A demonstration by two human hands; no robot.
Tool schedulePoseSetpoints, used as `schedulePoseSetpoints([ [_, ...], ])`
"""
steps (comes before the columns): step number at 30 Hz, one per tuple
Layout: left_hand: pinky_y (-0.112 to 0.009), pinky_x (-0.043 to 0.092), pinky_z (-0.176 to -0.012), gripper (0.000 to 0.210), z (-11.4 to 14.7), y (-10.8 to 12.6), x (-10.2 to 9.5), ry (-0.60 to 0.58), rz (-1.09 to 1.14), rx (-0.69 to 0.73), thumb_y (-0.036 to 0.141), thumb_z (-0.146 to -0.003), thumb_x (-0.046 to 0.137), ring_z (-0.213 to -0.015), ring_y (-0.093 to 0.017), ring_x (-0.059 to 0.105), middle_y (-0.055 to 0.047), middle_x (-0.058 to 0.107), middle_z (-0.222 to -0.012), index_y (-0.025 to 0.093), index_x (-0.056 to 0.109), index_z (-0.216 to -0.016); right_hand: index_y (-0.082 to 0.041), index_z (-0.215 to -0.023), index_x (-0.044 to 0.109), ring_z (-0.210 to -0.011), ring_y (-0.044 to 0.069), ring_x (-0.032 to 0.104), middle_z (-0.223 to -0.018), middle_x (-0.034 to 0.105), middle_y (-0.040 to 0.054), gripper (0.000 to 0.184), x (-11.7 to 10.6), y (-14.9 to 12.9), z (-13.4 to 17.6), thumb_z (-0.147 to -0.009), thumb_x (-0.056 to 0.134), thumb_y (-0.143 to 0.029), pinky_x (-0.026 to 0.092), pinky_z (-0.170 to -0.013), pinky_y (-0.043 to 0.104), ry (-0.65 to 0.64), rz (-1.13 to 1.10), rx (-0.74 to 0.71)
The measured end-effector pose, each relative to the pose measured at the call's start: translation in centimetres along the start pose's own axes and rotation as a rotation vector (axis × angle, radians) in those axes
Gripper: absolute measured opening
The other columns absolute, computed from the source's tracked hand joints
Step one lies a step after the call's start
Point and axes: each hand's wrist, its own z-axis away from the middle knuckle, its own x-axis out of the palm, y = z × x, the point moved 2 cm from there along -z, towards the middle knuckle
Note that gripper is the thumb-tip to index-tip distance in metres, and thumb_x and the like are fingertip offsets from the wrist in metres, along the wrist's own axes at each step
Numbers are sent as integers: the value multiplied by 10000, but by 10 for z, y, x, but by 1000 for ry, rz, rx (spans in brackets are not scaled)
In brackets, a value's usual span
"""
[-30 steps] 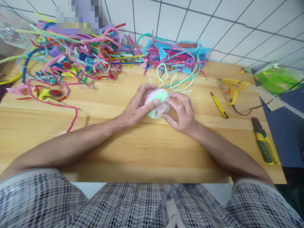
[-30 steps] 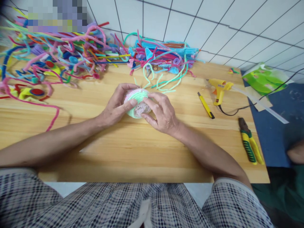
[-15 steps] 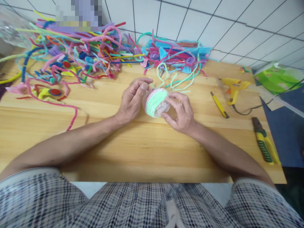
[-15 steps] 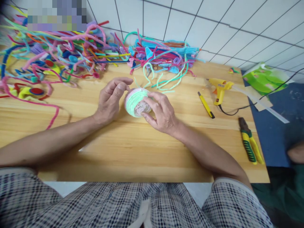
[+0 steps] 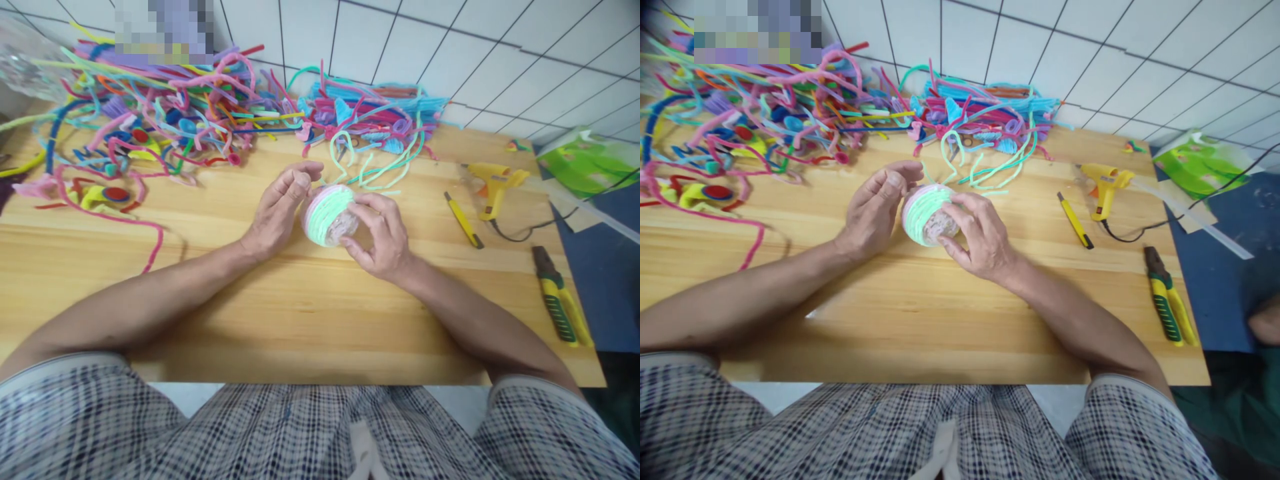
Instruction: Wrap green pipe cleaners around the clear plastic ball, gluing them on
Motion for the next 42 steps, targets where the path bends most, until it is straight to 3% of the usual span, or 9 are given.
schedulePoseSetpoints([
  [3, -446, 575, -1217, 488, -1, -3, -2, 6, -12, -6, 762, -1047, 680, -1402, -267, 692, -65, 743, -1486, 298, 746, -1184, -281, -1660, 497, -1308, 397, 732, -1444, 702, 175, 668, 0, 1, 0, -1059, 716, -474, 662, -1073, 646, 4, -5, 0],
  [10, -446, 631, -1140, 526, -4, -3, -2, -51, 43, -75, 780, -1020, 716, -1304, -259, 750, -60, 778, -1454, 253, 703, -1011, -309, -1669, 492, -1344, 410, 717, -1480, 691, 168, 686, 0, 4, 3, -1052, 730, -490, 640, -1102, 676, -22, -29, 22],
  [17, -452, 653, -1112, 510, -6, -2, -2, -86, 93, -125, 764, -1039, 699, -1323, -271, 768, -61, 808, -1405, 256, 723, -1026, -279, -1673, 498, -1320, 397, 725, -1449, 704, 178, 697, 0, 2, 1, -1049, 745, -471, 657, -1087, 642, 5, -13, -4],
  [25, -464, 628, -1188, 480, -6, -11, -7, -36, 82, -149, 739, -1052, 697, -1405, -264, 742, -62, 797, -1467, 259, 718, -1054, -305, -1664, 507, -1345, 407, 718, -1473, 699, 164, 681, 1, 4, 3, -1048, 736, -487, 637, -1115, 668, -16, -32, 23],
  [31, -509, 631, -1183, 436, -9, -15, -8, 50, 160, -204, 679, -1018, 759, -1232, -250, 798, -57, 848, -1308, 254, 698, -939, -267, -1667, 511, -1296, 386, 733, -1426, 715, 177, 681, 0, 1, 0, -1054, 735, -465, 673, -1060, 632, 21, -3, -18],
  [35, -473, 609, -1185, 490, -6, 8, -3, 61, 37, -44, 699, -1032, 752, -1237, -238, 795, -59, 858, -1245, 230, 715, -895, -274, -1676, 498, -1323, 388, 726, -1458, 702, 170, 690, 0, 1, 0, -1056, 737, -462, 655, -1095, 639, 4, -12, -2],
  [42, -491, 600, -1202, 234, 17, 52, 14, -199, -277, 378, 464, -1070, 810, -1332, -254, 780, -70, 832, -1418, 259, 752, -973, -261, -1686, 500, -1344, 400, 726, -1479, 682, 174, 696, 1, 1, 1, -1063, 734, -465, 650, -1120, 660, 17, -41, 2],
])
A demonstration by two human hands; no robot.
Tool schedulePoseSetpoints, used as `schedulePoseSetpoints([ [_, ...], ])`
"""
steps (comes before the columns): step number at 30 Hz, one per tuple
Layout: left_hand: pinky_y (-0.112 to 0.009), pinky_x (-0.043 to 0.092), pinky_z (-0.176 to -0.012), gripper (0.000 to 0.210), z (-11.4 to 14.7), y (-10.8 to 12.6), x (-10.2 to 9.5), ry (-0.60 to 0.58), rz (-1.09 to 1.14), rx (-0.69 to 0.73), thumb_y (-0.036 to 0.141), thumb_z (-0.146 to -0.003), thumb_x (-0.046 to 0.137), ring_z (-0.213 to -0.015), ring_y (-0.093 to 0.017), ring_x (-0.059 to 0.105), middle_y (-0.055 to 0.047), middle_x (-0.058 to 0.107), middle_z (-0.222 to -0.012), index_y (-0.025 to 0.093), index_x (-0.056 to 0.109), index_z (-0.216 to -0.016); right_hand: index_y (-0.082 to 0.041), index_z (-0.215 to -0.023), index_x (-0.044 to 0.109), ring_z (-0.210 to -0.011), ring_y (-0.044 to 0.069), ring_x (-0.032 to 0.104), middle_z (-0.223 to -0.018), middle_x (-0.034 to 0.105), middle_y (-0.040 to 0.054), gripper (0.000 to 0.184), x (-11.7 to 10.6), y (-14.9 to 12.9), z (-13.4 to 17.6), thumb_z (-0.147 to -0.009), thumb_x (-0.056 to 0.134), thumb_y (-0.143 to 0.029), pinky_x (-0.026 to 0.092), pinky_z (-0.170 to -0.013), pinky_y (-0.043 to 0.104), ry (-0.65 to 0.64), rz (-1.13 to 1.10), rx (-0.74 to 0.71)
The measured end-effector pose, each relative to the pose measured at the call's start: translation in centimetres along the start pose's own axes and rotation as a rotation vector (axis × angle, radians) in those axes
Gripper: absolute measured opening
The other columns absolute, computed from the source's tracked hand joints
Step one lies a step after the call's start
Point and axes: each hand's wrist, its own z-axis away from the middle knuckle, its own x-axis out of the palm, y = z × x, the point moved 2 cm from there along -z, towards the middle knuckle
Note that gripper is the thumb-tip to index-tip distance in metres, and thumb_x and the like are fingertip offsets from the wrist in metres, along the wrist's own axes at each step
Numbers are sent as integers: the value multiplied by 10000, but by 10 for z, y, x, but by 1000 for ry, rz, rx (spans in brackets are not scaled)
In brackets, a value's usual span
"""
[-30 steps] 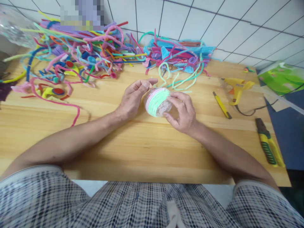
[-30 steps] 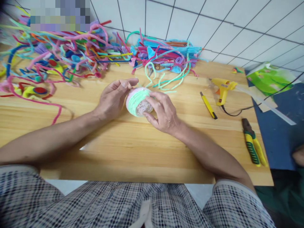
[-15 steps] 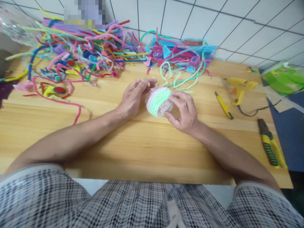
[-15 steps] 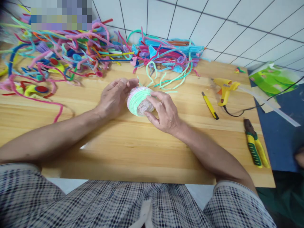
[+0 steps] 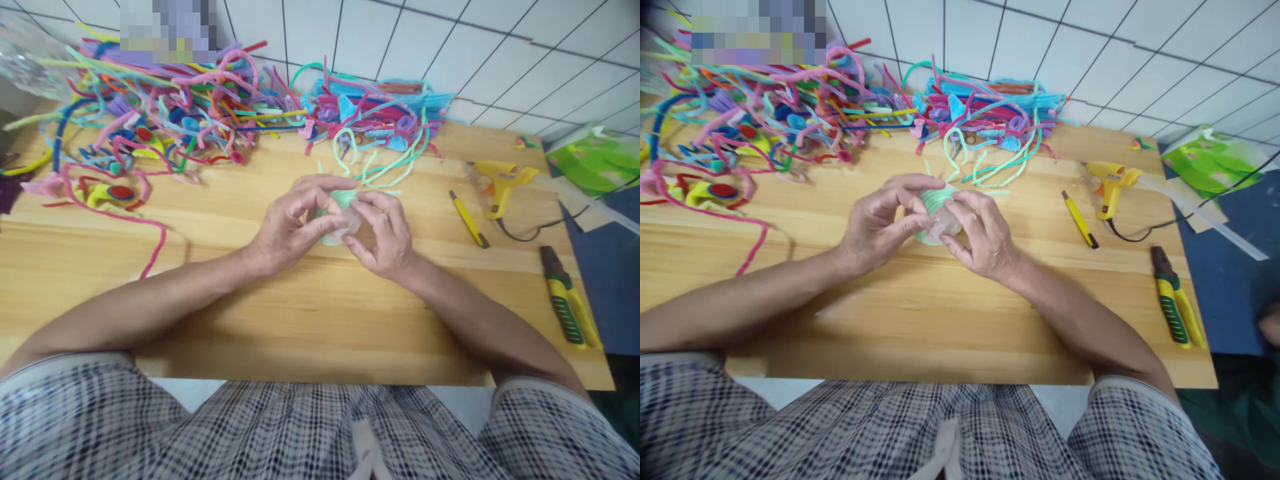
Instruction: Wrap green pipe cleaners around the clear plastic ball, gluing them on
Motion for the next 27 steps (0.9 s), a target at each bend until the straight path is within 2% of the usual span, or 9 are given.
schedulePoseSetpoints([
  [5, -616, 498, -1324, 227, 5, 9, 2, -187, -192, 194, 518, -1108, 726, -1488, -288, 686, -31, 796, -1494, 312, 760, -1017, -267, -1681, 489, -1388, 418, 709, -1516, 673, 178, 707, 1, 4, 3, -1070, 713, -543, 637, -1148, 684, -38, -11, 16],
  [8, -654, 450, -1354, 222, 8, 7, -1, -175, -252, 218, 534, -1085, 752, -1537, -318, 637, -33, 736, -1569, 317, 746, -1036, -256, -1687, 483, -1389, 416, 709, -1511, 676, 187, 695, 0, 4, 2, -1083, 696, -523, 637, -1148, 686, -47, -12, 14],
  [10, -678, 417, -1377, 281, 8, 1, -4, -116, -266, 148, 577, -1045, 795, -1585, -347, 588, -56, 650, -1655, 336, 710, -1162, -252, -1687, 490, -1377, 411, 713, -1499, 680, 185, 694, -1, 3, 1, -1079, 708, -508, 638, -1144, 686, -37, -15, 10],
  [12, -705, 377, -1401, 413, 9, -7, -7, -74, -275, 38, 636, -1052, 757, -1645, -372, 518, -87, 580, -1703, 361, 642, -1339, -262, -1682, 502, -1374, 405, 714, -1495, 682, 175, 682, -1, 2, 0, -1078, 714, -495, 635, -1146, 690, -26, -23, 14],
  [15, -685, 387, -1406, 523, 8, -19, -8, -88, -272, -49, 660, -1101, 656, -1659, -385, 497, -134, 572, -1687, 336, 567, -1502, -280, -1670, 514, -1379, 402, 710, -1501, 680, 162, 658, 0, 3, 1, -1080, 706, -498, 628, -1147, 707, -30, -17, 26],
  [20, -524, 542, -1308, 523, 7, -32, -4, -162, -157, -146, 629, -1164, 547, -1465, -304, 669, -128, 704, -1530, 272, 596, -1543, -287, -1668, 500, -1399, 407, 701, -1517, 671, 162, 668, 1, 5, 3, -1075, 709, -513, 619, -1159, 703, -53, -13, 34],
  [27, -524, 516, -1341, 517, 10, -30, -2, -151, -65, -194, 608, -1175, 518, -1489, -304, 656, -113, 694, -1568, 269, 626, -1551, -286, -1694, 455, -1384, 397, 710, -1503, 687, 161, 717, -1, 4, 1, -1068, 716, -519, 630, -1151, 686, -39, -7, 13],
])
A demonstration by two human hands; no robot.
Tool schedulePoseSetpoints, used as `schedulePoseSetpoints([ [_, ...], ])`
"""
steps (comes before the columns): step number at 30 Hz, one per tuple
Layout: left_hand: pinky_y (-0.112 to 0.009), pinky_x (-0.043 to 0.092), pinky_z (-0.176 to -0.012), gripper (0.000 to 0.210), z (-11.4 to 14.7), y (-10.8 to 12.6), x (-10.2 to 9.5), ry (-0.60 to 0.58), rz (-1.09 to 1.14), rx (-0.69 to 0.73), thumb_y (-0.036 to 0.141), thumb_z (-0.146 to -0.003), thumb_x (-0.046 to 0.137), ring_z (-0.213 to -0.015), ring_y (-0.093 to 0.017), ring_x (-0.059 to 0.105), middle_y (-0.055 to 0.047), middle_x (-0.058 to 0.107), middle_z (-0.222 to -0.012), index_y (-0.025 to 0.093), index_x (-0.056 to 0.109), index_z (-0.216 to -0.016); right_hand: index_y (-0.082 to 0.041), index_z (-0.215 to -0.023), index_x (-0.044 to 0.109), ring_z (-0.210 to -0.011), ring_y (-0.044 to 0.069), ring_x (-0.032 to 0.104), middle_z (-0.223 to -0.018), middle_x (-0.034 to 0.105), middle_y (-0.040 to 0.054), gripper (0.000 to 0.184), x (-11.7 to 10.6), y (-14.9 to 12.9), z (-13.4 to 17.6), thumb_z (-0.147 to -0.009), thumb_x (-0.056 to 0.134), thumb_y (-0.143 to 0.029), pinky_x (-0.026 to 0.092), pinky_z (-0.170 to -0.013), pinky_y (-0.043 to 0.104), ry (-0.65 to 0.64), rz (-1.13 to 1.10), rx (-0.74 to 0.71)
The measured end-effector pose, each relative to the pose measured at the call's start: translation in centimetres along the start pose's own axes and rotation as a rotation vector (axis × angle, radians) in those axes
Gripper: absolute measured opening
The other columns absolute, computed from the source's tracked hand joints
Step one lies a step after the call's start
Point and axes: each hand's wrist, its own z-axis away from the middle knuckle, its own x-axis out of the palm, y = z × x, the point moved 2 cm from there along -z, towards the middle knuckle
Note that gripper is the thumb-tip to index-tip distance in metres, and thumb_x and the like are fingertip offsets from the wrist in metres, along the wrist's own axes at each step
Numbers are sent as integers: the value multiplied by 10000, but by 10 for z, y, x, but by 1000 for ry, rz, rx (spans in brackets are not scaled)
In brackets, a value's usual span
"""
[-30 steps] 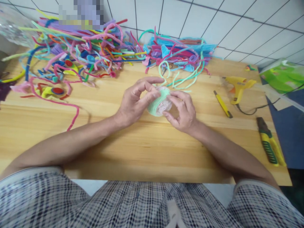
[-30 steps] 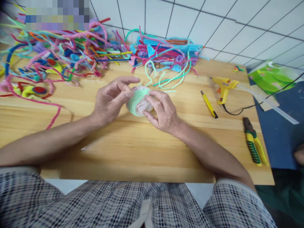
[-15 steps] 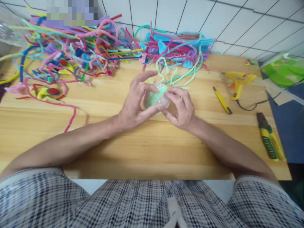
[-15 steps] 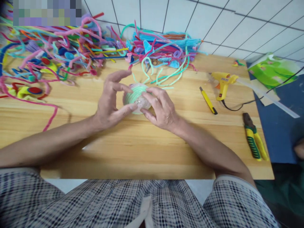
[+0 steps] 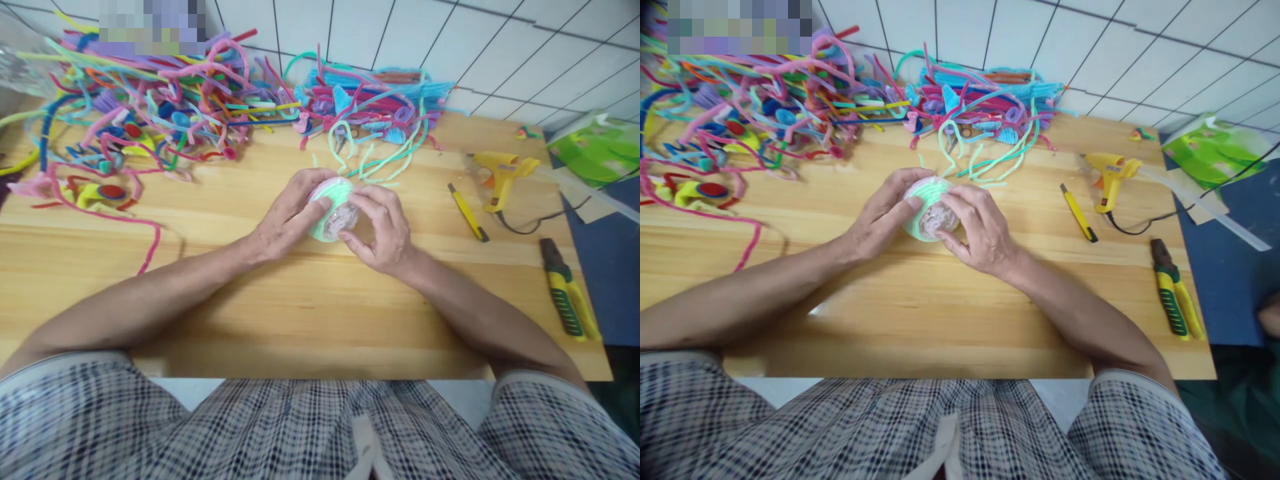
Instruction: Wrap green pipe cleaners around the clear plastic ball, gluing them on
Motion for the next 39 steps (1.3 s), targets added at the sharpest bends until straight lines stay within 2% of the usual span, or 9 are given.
schedulePoseSetpoints([
  [5, -512, 516, -1348, 485, 2, -4, 1, 16, 56, 23, 572, -1186, 493, -1526, -307, 631, -115, 657, -1603, 283, 608, -1558, -293, -1707, 431, -1399, 399, 707, -1513, 693, 152, 745, 0, 2, 0, -1063, 723, -529, 616, -1170, 689, -20, -4, -16],
  [12, -456, 599, -1228, 528, 2, -7, 3, 24, 77, 40, 581, -1098, 710, -1451, -294, 673, -139, 619, -1617, 269, 563, -1497, -251, -1699, 467, -1344, 383, 740, -1448, 731, 165, 733, 0, -4, -3, -1060, 739, -485, 674, -1096, 625, 40, 55, -108],
  [16, -464, 610, -1208, 524, 3, -3, 2, 47, 4, 50, 602, -1107, 674, -1410, -292, 692, -146, 674, -1538, 264, 573, -1495, -273, -1696, 462, -1346, 405, 737, -1473, 716, 170, 753, 0, -2, -1, -1049, 733, -547, 660, -1103, 662, 24, 36, -70],
  [22, -582, 538, -1271, 477, 3, 3, -1, 64, -197, 164, 578, -1109, 634, -1442, -333, 654, -139, 708, -1479, 279, 622, -1480, -279, -1640, 523, -1325, 402, 737, -1473, 714, 163, 700, 0, 1, 4, -1039, 738, -565, 644, -1114, 657, 16, 35, -42],
  [32, -545, 546, -1264, 512, 4, -2, 1, 42, -93, 166, 623, -1137, 542, -1432, -333, 654, -159, 677, -1488, 254, 603, -1486, -249, -1649, 520, -1273, 380, 748, -1416, 737, 169, 704, -1, -2, 2, -1045, 752, -527, 670, -1055, 614, 49, 37, -81],
  [36, -544, 561, -1255, 565, 3, -4, 2, 41, -97, 137, 661, -1094, 602, -1432, -341, 658, -165, 675, -1497, 260, 589, -1491, -286, -1662, 500, -1313, 402, 738, -1462, 720, 165, 709, -1, 0, 2, -1047, 740, -543, 647, -1101, 660, 13, 16, -40],
  [39, -526, 566, -1252, 551, 3, -5, 3, 55, -90, 130, 641, -1089, 627, -1410, -326, 671, -161, 680, -1477, 256, 596, -1483, -282, -1683, 482, -1314, 400, 740, -1450, 724, 166, 729, -1, 0, 1, -1045, 746, -519, 654, -1099, 661, 37, 3, -52],
])
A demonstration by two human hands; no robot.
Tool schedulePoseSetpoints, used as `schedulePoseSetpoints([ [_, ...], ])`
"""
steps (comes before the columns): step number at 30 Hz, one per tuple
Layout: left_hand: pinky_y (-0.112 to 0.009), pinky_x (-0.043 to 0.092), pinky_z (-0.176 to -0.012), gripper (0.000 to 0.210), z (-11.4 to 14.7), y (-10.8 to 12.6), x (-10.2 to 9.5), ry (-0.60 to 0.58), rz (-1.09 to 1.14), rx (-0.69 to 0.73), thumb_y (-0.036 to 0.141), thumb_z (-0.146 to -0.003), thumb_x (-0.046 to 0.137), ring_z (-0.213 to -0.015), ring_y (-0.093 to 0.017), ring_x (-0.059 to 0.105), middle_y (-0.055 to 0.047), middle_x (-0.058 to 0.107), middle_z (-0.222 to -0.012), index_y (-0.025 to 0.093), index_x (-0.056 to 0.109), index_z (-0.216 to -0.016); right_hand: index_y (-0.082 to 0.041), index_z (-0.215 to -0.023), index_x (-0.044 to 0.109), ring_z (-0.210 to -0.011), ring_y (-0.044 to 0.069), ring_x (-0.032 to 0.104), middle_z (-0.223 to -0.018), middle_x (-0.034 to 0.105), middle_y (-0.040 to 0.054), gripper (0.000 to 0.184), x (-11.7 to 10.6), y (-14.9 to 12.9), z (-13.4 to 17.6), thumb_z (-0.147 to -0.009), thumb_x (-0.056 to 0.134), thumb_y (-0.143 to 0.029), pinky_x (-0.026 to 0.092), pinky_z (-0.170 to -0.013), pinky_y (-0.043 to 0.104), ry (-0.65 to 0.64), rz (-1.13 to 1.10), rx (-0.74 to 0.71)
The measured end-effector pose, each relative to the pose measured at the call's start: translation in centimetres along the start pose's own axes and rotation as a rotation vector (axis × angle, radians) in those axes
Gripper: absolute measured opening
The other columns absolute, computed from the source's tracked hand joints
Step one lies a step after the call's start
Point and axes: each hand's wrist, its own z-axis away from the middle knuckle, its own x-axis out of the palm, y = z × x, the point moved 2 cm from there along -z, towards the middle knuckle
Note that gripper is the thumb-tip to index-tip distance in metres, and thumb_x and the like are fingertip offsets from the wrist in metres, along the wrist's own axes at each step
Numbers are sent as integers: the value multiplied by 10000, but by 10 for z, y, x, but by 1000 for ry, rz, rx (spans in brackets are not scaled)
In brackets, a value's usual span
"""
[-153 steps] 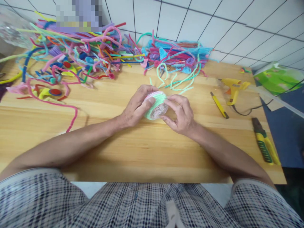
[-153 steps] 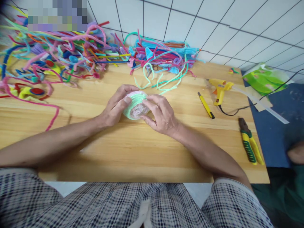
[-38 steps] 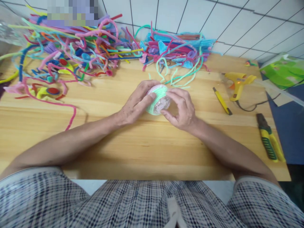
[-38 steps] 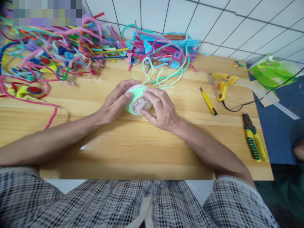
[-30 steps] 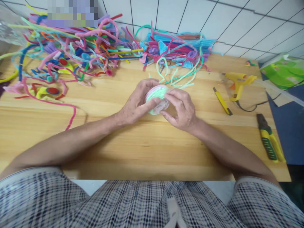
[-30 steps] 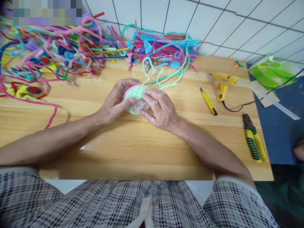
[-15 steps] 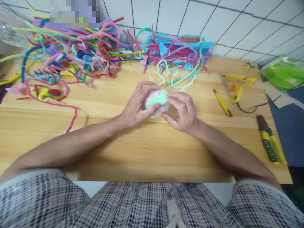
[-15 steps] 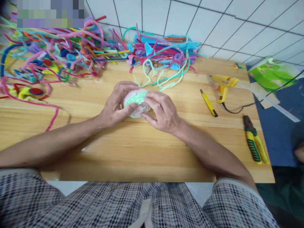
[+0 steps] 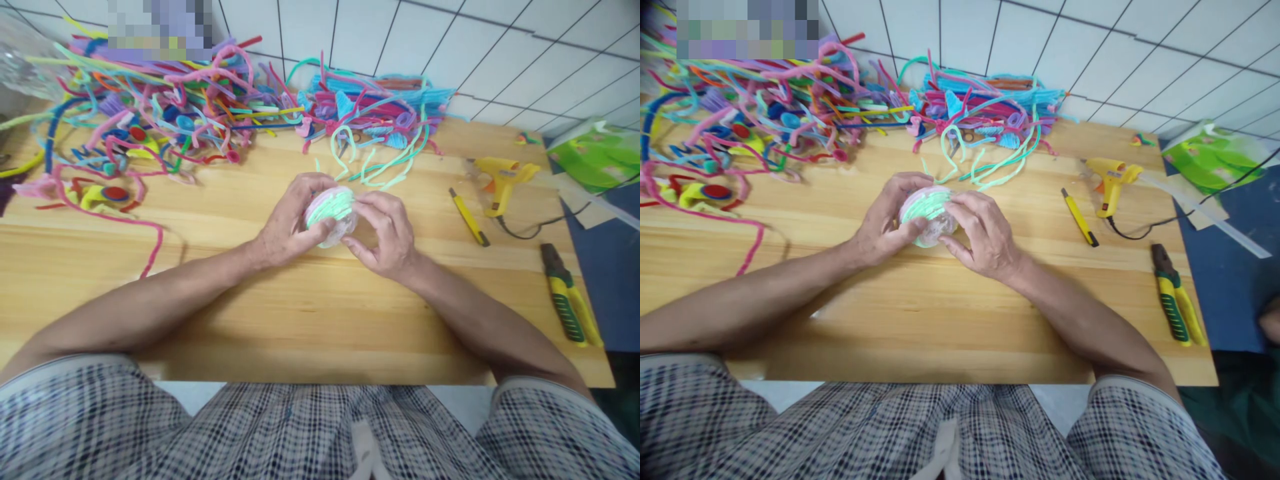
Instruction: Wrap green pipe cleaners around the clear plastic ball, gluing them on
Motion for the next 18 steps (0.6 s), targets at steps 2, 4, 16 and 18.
schedulePoseSetpoints([
  [2, -516, 573, -1241, 537, 0, -1, 0, 7, 2, -3, 632, -1098, 618, -1393, -319, 679, -157, 686, -1467, 254, 599, -1479, -270, -1684, 485, -1312, 396, 743, -1439, 728, 170, 724, 0, 0, -1, -1047, 744, -496, 665, -1087, 655, 29, 3, -21],
  [4, -518, 582, -1224, 536, 1, -2, 1, 14, 4, -9, 633, -1102, 611, -1378, -319, 686, -156, 690, -1463, 254, 598, -1480, -268, -1680, 493, -1321, 400, 743, -1449, 725, 174, 714, 0, 0, -1, -1049, 741, -494, 664, -1092, 663, 34, 5, -28],
  [16, -522, 604, -1224, 508, 0, 0, -1, -2, -70, 41, 608, -1139, 533, -1393, -310, 681, -136, 693, -1457, 232, 576, -1476, -305, -1727, 452, -1418, 417, 700, -1518, 675, 160, 741, 1, 2, -1, -1075, 674, -577, 617, -1180, 717, -9, -5, -1],
  [18, -522, 601, -1215, 502, -1, 0, 0, 13, -63, 50, 606, -1134, 542, -1387, -309, 685, -154, 699, -1448, 234, 584, -1469, -311, -1713, 458, -1443, 430, 680, -1534, 660, 157, 744, 2, 3, 0, -1062, 691, -585, 596, -1191, 750, 5, -32, 6],
])
